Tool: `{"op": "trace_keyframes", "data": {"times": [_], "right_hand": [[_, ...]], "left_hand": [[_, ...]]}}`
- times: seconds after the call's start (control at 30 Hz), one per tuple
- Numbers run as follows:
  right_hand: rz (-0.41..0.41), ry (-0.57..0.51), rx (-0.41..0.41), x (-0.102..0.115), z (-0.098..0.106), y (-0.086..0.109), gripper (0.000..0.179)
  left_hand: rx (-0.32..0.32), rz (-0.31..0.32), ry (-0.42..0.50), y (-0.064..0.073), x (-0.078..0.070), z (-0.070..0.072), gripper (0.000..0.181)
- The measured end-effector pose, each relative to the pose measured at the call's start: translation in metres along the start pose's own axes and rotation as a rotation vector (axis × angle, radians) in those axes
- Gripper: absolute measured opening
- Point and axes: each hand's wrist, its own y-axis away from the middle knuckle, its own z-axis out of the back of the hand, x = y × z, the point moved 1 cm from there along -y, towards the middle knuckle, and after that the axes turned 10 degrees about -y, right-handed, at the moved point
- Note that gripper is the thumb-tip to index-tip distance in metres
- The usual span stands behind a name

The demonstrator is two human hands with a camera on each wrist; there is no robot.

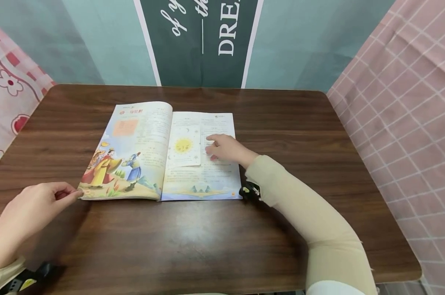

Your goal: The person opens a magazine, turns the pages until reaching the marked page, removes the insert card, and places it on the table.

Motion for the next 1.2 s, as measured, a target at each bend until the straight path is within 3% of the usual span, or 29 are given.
{"op": "trace_keyframes", "data": {"times": [0.1, 0.23, 0.4, 0.67, 0.87, 1.2], "right_hand": [[-0.036, -0.061, 0.042, 0.004, -0.006, -0.018, 0.053], [-0.04, -0.044, -0.029, 0.009, -0.015, -0.031, 0.057], [-0.045, -0.052, -0.102, 0.01, -0.018, -0.035, 0.058], [-0.049, -0.173, -0.102, 0.002, -0.011, -0.033, 0.053], [-0.071, -0.189, -0.134, -0.015, 0.002, -0.023, 0.052], [-0.096, -0.342, -0.224, -0.056, 0.043, 0.019, 0.052]], "left_hand": [[0.0, 0.002, 0.003, 0.0, 0.0, 0.001, 0.028], [0.0, 0.004, 0.003, 0.001, 0.001, 0.002, 0.025], [0.012, 0.004, -0.002, 0.001, 0.0, 0.0, 0.025], [0.041, 0.001, -0.017, -0.001, -0.002, -0.003, 0.026], [0.058, -0.013, -0.015, -0.002, -0.001, -0.004, 0.026], [0.061, -0.029, -0.012, -0.004, -0.001, -0.006, 0.025]]}}
